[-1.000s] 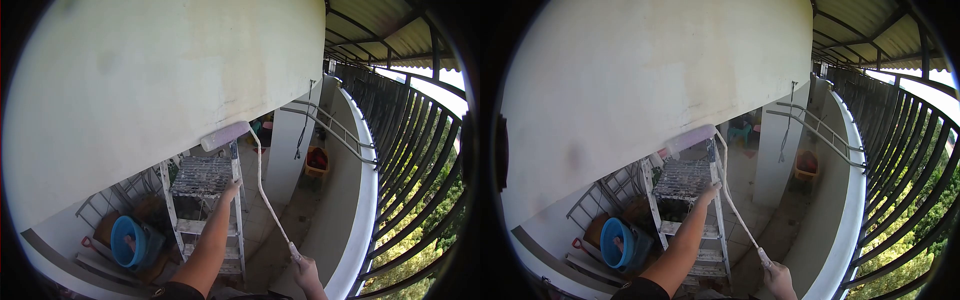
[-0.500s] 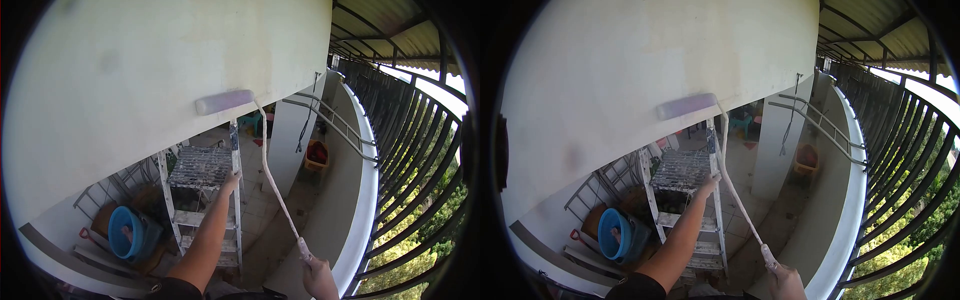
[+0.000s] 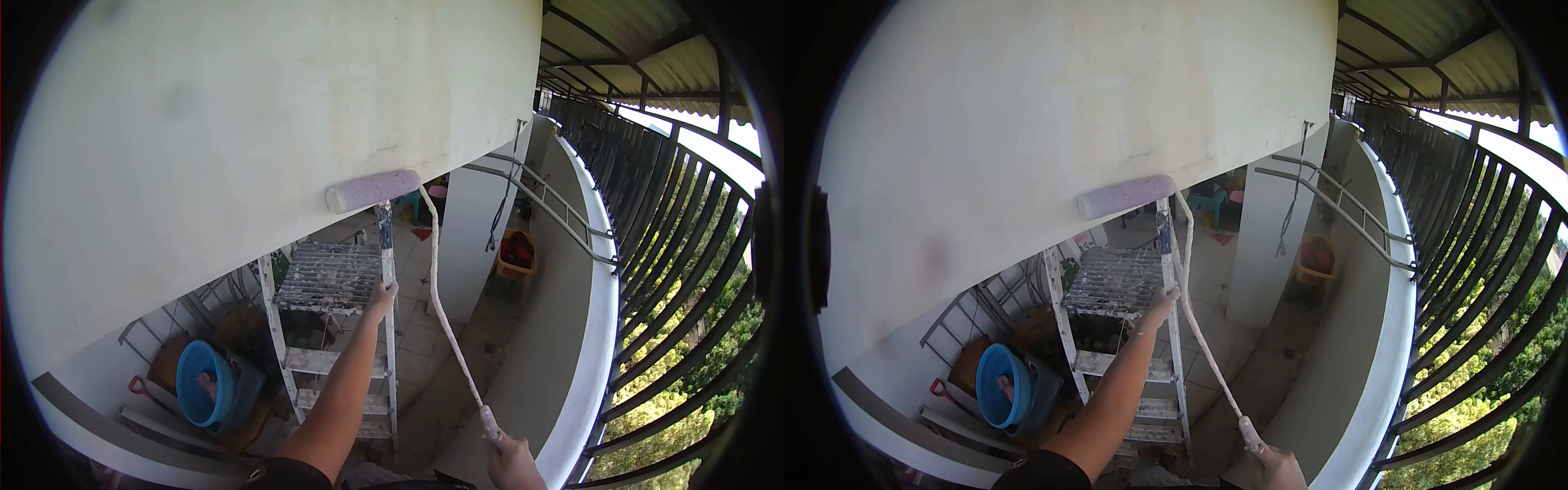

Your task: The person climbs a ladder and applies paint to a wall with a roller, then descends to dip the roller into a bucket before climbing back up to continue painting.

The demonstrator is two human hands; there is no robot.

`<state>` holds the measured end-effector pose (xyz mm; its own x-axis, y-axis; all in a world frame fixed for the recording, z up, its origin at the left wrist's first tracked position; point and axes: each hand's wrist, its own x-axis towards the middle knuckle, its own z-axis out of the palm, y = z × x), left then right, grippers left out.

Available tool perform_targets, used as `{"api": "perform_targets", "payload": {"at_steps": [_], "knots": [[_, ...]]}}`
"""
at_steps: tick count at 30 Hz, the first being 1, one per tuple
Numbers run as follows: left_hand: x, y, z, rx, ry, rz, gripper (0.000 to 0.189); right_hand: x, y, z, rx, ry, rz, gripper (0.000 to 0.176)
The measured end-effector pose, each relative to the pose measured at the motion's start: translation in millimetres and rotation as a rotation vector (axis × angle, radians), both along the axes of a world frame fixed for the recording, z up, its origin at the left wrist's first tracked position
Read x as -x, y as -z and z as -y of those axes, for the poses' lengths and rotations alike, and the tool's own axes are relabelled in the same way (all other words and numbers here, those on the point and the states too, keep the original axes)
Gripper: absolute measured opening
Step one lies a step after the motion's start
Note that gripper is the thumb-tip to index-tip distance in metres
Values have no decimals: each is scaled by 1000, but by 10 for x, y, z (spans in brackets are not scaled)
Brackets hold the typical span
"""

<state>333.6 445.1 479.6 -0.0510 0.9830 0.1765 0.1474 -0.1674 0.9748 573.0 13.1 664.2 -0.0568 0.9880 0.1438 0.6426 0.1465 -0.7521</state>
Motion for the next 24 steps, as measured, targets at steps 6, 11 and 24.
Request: {"api": "perform_targets", "payload": {"at_steps": [6, 11, 24], "knots": [[27, 89, -98, 78, 21, -39, 39, -59, -696, -400, -73, 9, 12, 20], [40, 118, -96, 50, 30, -14, 40, 97, -588, -514, -60, -8, -78, 11], [35, 13, 2, 77, 50, -21, 40, 178, 86, -378, -166, -61, 28, 74]]}}
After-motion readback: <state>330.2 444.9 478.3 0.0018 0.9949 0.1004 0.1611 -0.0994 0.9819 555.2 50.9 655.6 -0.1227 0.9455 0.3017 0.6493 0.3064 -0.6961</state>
